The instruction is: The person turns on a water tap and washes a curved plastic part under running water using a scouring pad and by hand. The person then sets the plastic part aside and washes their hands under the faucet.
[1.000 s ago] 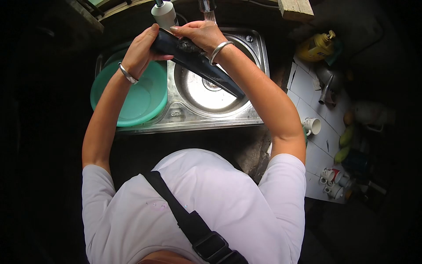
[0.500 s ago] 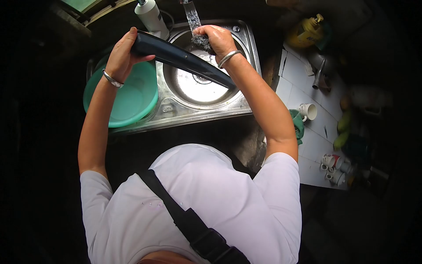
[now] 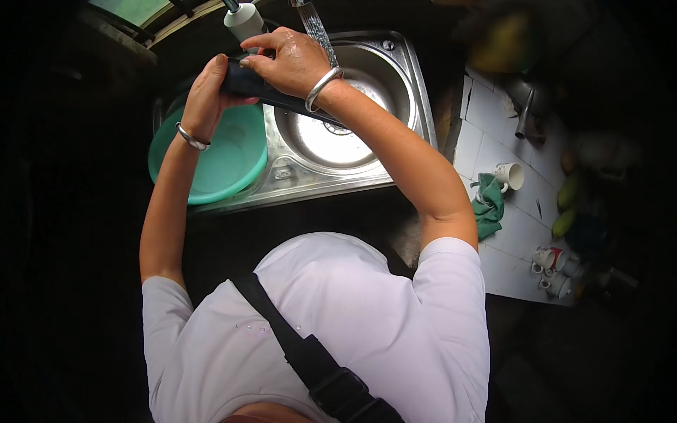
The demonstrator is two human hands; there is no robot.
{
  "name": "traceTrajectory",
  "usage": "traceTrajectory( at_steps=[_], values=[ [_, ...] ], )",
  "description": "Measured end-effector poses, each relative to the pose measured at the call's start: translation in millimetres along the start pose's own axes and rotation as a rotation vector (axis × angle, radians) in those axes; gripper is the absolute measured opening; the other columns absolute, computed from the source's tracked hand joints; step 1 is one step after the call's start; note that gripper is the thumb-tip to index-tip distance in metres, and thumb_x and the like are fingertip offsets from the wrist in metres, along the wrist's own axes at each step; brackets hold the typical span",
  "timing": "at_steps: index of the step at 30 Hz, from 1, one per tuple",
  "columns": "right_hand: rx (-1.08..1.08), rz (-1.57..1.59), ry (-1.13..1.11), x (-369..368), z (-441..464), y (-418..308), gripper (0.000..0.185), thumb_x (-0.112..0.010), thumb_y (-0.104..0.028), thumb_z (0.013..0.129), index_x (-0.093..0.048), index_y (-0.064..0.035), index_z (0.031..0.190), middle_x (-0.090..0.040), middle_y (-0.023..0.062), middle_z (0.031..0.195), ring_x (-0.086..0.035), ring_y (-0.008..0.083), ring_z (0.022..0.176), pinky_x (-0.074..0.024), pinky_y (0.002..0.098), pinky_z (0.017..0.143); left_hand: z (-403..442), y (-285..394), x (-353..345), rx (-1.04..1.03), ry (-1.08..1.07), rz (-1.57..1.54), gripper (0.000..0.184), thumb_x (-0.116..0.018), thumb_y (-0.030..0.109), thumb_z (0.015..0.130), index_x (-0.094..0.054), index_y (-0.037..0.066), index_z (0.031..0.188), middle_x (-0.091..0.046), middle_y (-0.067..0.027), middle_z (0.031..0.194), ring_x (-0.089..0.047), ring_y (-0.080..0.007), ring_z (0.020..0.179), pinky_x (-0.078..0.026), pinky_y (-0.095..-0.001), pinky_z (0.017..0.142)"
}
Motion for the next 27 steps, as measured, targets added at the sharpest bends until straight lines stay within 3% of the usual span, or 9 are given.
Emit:
traceTrajectory(
  at_steps=[4,6,10,11,12,15,19,23,27],
  values=[
    [-0.035,-0.140,-0.170,1,11,3,0.023,-0.064,-0.025,0.079,-0.069,-0.0042,0.088,-0.064,0.0080,0.079,-0.061,0.0182,0.077,-0.0476,0.0291,0.070,1,-7,6,0.000,0.007,0.020,0.035,-0.039,0.036,0.096,-0.047,0.003,0.104,-0.055,-0.0078,0.091,-0.061,-0.0171,0.084,-0.058,-0.0327,0.067],
    [-0.145,-0.148,-0.010,20,9,16,0.024,-0.063,-0.033,0.076,-0.071,-0.0104,0.082,-0.067,0.0076,0.080,-0.064,0.0206,0.073,-0.0498,0.0339,0.070,-3,-8,5,0.003,0.017,0.021,0.035,-0.039,0.036,0.096,-0.047,0.003,0.105,-0.055,-0.0076,0.091,-0.060,-0.0171,0.084,-0.058,-0.0331,0.068],
    [-0.308,0.265,0.224,27,-10,4,0.019,-0.059,-0.020,0.083,-0.061,-0.0011,0.087,-0.063,0.0091,0.081,-0.059,0.0175,0.075,-0.0459,0.0282,0.068,-5,-18,10,0.012,0.064,0.010,0.037,-0.041,0.036,0.095,-0.050,0.002,0.104,-0.057,-0.0085,0.093,-0.061,-0.0173,0.084,-0.058,-0.0330,0.069],
    [-0.144,-0.031,0.219,23,-12,-14,0.020,-0.061,-0.022,0.081,-0.062,-0.0069,0.093,-0.063,0.0151,0.089,-0.060,0.0226,0.080,-0.0468,0.0322,0.074,-5,-17,9,0.023,0.054,0.014,0.037,-0.042,0.036,0.095,-0.052,0.001,0.104,-0.057,-0.0090,0.093,-0.061,-0.0173,0.084,-0.058,-0.0328,0.069],
    [0.240,-0.118,0.401,3,-14,-14,0.020,-0.062,-0.027,0.079,-0.064,-0.0071,0.079,-0.060,0.0095,0.076,-0.056,0.0246,0.081,-0.0457,0.0352,0.074,-6,-16,6,0.035,0.044,0.022,0.038,-0.043,0.036,0.095,-0.053,0.001,0.104,-0.058,-0.0095,0.093,-0.061,-0.0174,0.084,-0.058,-0.0326,0.069],
    [0.267,-0.152,0.336,-25,-29,-6,0.014,-0.058,-0.022,0.081,-0.055,-0.0081,0.082,-0.052,0.0101,0.080,-0.051,0.0276,0.083,-0.0430,0.0375,0.076,-13,-14,-1,0.045,0.085,0.057,0.038,-0.045,0.035,0.094,-0.055,-0.001,0.103,-0.059,-0.0111,0.093,-0.061,-0.0179,0.084,-0.058,-0.0327,0.068],
    [0.125,-0.390,0.245,-9,-76,90,0.011,-0.057,-0.019,0.082,-0.053,-0.0085,0.082,-0.050,0.0122,0.086,-0.050,0.0305,0.083,-0.0436,0.0405,0.075,-18,-19,9,0.116,0.210,0.056,0.037,-0.047,0.033,0.094,-0.055,-0.003,0.099,-0.058,-0.0115,0.093,-0.060,-0.0193,0.084,-0.058,-0.0337,0.067],
    [-0.307,-0.615,0.092,29,-128,183,0.010,-0.058,-0.018,0.080,-0.058,-0.0087,0.083,-0.052,0.0143,0.088,-0.053,0.0328,0.086,-0.0447,0.0409,0.075,-26,-12,12,0.154,0.263,0.084,0.037,-0.048,0.034,0.093,-0.055,-0.002,0.098,-0.058,-0.0118,0.093,-0.060,-0.0199,0.083,-0.058,-0.0343,0.067],
    [-0.230,-0.265,0.275,19,-101,123,0.010,-0.061,-0.017,0.078,-0.059,-0.0073,0.081,-0.052,0.0123,0.083,-0.052,0.0304,0.084,-0.0445,0.0384,0.075,-20,-20,17,0.172,0.244,0.037,0.038,-0.047,0.035,0.093,-0.055,-0.003,0.099,-0.058,-0.0123,0.094,-0.060,-0.0210,0.084,-0.058,-0.0352,0.068]
  ],
)
Point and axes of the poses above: each hand's wrist, its own z-axis towards the middle knuckle, its own x-axis out of the back of the hand, y = z × x, the point moved 5 cm from there along z, towards the middle knuckle
